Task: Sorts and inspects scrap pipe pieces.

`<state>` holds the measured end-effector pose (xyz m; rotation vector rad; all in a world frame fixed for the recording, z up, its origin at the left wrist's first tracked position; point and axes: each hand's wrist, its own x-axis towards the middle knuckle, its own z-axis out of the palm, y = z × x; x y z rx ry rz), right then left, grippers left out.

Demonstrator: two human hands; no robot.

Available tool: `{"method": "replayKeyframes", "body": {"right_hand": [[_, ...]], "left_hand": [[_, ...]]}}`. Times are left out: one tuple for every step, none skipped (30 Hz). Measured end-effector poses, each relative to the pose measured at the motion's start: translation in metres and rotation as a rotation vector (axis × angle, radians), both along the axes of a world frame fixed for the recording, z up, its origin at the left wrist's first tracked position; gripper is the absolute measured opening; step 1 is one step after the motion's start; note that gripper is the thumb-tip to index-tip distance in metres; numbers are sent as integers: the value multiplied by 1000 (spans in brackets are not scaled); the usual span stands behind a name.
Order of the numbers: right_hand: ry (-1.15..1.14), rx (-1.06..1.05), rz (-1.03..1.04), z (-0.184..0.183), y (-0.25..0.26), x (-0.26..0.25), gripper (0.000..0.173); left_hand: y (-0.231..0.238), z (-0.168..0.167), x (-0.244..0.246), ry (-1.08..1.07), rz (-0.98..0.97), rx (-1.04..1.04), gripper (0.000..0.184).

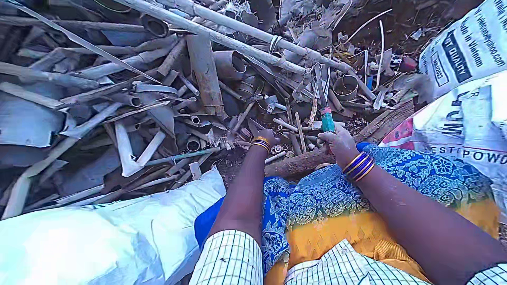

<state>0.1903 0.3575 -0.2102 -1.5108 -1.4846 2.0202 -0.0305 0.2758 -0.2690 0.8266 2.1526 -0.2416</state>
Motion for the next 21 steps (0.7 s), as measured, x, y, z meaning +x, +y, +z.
{"method": "replayKeyframes", "body": {"right_hand": [[19,-20,-8,-1,2,-1,32],[33,-38,-13,-3,4,-2,31],[34,-54,-18,-4,5,-3,29],[25,-68,-16,-6,7,-5,27],[15,-86,-16,-9,9,-6,27],[13,-104,-17,-11,9,-6,27],[15,-120,-17,-12,9,-7,26],[16,-139,-17,-12,9,-8,25],[20,-159,-21,-11,9,-9,24],[20,-174,-23,-9,10,-9,24],[22,-186,-25,-9,10,-10,24],[22,-193,-21,-9,10,-10,23],[20,-200,-17,-9,11,-10,23],[17,-204,-13,-9,13,-10,23],[10,-204,-9,-9,15,-9,23],[1,-205,-10,-10,15,-9,23],[-5,-204,-11,-10,16,-9,23],[-6,-207,-14,-9,16,-10,24],[-4,-206,-24,-9,16,-10,25],[7,-198,-36,-8,16,-10,26],[26,-181,-52,-7,17,-10,26]], "left_hand": [[4,-27,1,-23,-55,-70,42],[3,-58,1,-28,-98,-128,40],[0,-85,2,-25,-136,-194,40],[-3,-105,5,-29,-151,-252,42],[-6,-116,8,-34,-141,-292,44],[-12,-124,13,-23,-126,-311,45],[-19,-129,18,-1,-110,-311,45],[-23,-135,21,24,-100,-299,45],[-26,-140,22,45,-92,-288,46],[-27,-145,22,64,-94,-274,47],[-28,-150,21,82,-101,-255,47],[-29,-153,20,91,-108,-237,48],[-29,-154,17,97,-118,-220,47],[-28,-155,15,98,-134,-213,46],[-27,-155,13,92,-151,-216,45],[-26,-154,12,94,-158,-237,43],[-24,-151,10,114,-143,-250,40],[-21,-147,8,143,-103,-248,39],[-19,-140,6,181,-51,-227,41],[-15,-130,0,207,31,-173,43],[-12,-118,-8,207,134,-85,46]]}}
